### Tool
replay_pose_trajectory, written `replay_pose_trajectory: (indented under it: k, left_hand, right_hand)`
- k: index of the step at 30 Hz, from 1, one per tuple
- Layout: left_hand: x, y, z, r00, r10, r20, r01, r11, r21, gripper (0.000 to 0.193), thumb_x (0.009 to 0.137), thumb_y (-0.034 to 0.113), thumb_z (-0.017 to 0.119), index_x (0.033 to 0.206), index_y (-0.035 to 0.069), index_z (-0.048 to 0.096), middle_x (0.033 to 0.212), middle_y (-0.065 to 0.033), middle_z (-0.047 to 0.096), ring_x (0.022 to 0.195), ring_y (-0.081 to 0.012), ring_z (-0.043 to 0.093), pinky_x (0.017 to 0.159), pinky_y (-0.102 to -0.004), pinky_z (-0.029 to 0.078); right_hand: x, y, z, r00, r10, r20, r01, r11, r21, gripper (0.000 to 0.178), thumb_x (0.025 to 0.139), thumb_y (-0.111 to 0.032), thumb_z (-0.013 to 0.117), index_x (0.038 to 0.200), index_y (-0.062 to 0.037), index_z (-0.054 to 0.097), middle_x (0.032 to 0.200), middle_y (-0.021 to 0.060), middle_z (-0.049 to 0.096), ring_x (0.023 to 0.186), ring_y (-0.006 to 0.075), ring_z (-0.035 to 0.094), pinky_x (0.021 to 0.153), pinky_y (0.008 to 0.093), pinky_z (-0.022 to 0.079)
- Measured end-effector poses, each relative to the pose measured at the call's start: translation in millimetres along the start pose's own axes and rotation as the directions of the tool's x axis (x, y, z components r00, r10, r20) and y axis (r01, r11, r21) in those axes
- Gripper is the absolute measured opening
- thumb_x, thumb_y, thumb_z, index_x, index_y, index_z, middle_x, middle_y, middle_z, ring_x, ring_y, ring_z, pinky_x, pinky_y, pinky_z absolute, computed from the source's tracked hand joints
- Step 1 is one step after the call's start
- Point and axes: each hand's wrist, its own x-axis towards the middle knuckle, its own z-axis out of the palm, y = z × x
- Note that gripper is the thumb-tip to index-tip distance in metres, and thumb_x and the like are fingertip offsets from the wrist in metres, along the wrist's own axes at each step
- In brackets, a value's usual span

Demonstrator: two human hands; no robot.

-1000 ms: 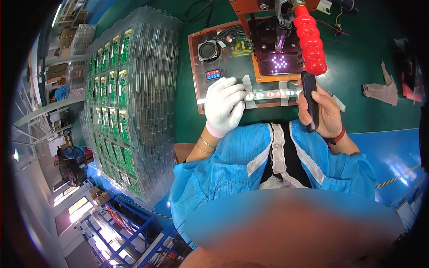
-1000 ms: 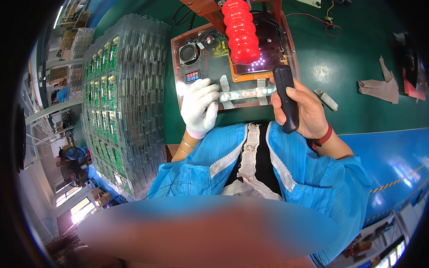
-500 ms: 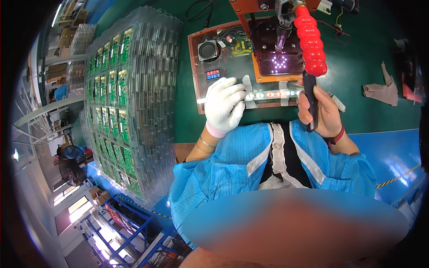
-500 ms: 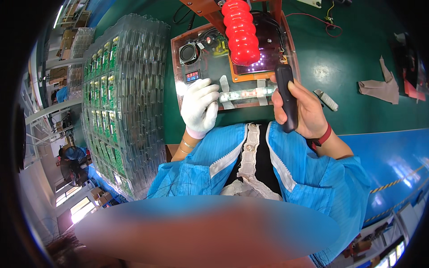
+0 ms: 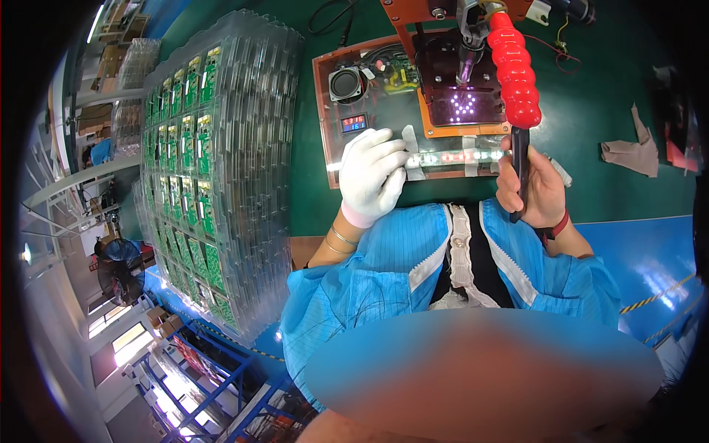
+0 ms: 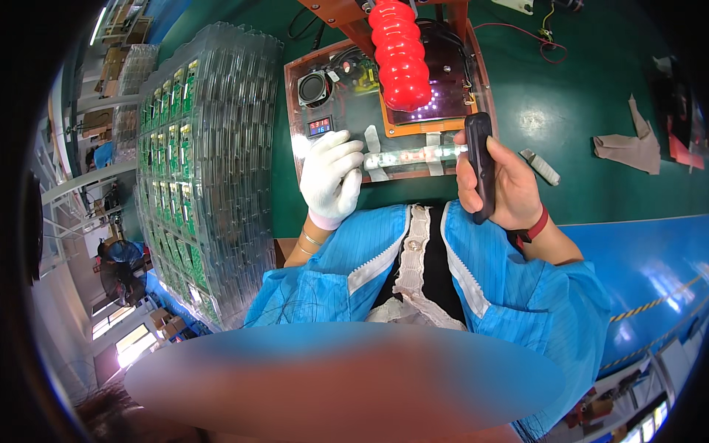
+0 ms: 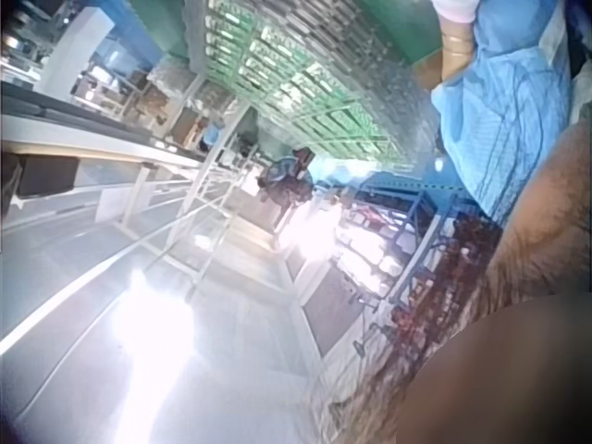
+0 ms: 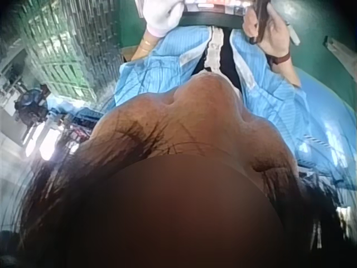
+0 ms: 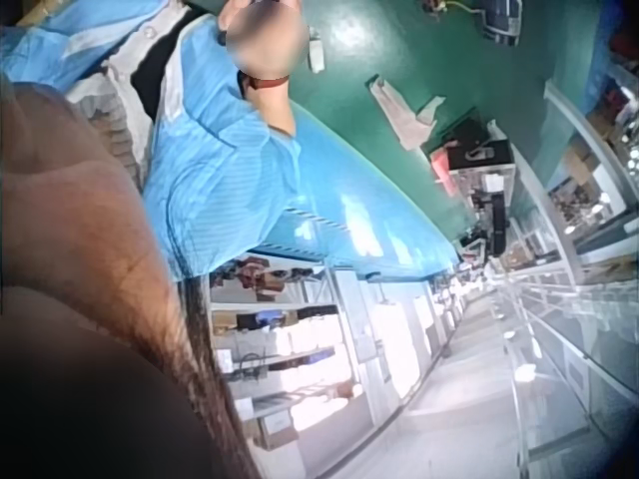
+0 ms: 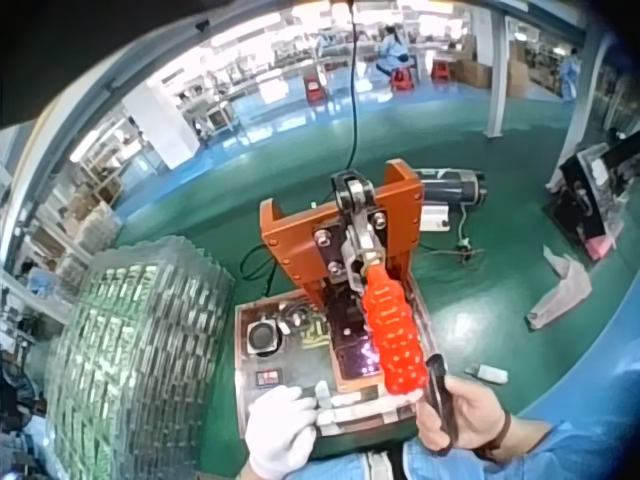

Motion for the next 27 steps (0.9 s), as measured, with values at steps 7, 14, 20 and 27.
replay_pose_trajectory:
  k: [7,14,20,27]
  left_hand:
    - [4,2,-1,1.000,0.026,0.007,-0.026,1.000,-0.011,0.014,0.075,0.003,0.064,0.087,-0.003,0.070,0.095,-0.0154,0.073,0.094,-0.0353,0.067,0.092,-0.0468,0.054]
    - [-6,1,-6,0.998,-0.025,-0.058,0.023,0.999,-0.032,0.014,0.076,0.005,0.067,0.090,0.003,0.071,0.102,-0.0078,0.074,0.104,-0.0312,0.067,0.099,-0.0451,0.051]
    - [-14,-7,-14,0.985,-0.065,-0.162,0.057,0.997,-0.055,0.017,0.079,0.002,0.063,0.094,-0.001,0.070,0.103,-0.0150,0.076,0.107,-0.0348,0.067,0.100,-0.0453,0.051]
    - [-15,-6,-14,0.976,-0.100,-0.194,0.093,0.995,-0.046,0.018,0.076,-0.001,0.065,0.093,0.001,0.071,0.101,-0.0113,0.076,0.106,-0.0332,0.068,0.100,-0.0446,0.052]
  right_hand:
    - [-6,-13,3,0.985,-0.174,-0.013,0.167,0.961,-0.221,0.043,0.110,-0.029,0.042,0.142,-0.0018,0.045,0.087,0.0096,0.064,0.059,0.0157,0.057,0.055,0.0283,0.047]
    - [-18,-41,-13,0.733,-0.629,0.258,0.115,-0.260,-0.959,0.047,0.090,-0.006,0.071,0.134,-0.0003,0.056,0.100,0.0106,0.072,0.065,0.0133,0.057,0.063,0.0244,0.049]
    - [-18,-40,-18,0.848,-0.519,0.111,0.027,-0.166,-0.986,0.062,0.071,0.004,0.083,0.129,-0.0062,0.066,0.096,0.0053,0.073,0.064,0.0117,0.054,0.063,0.0240,0.048]
    - [-10,-37,-16,0.845,-0.533,0.027,-0.030,-0.097,-0.995,0.057,0.074,0.002,0.083,0.128,-0.0070,0.067,0.097,0.0053,0.074,0.068,0.0125,0.059,0.066,0.0244,0.050]
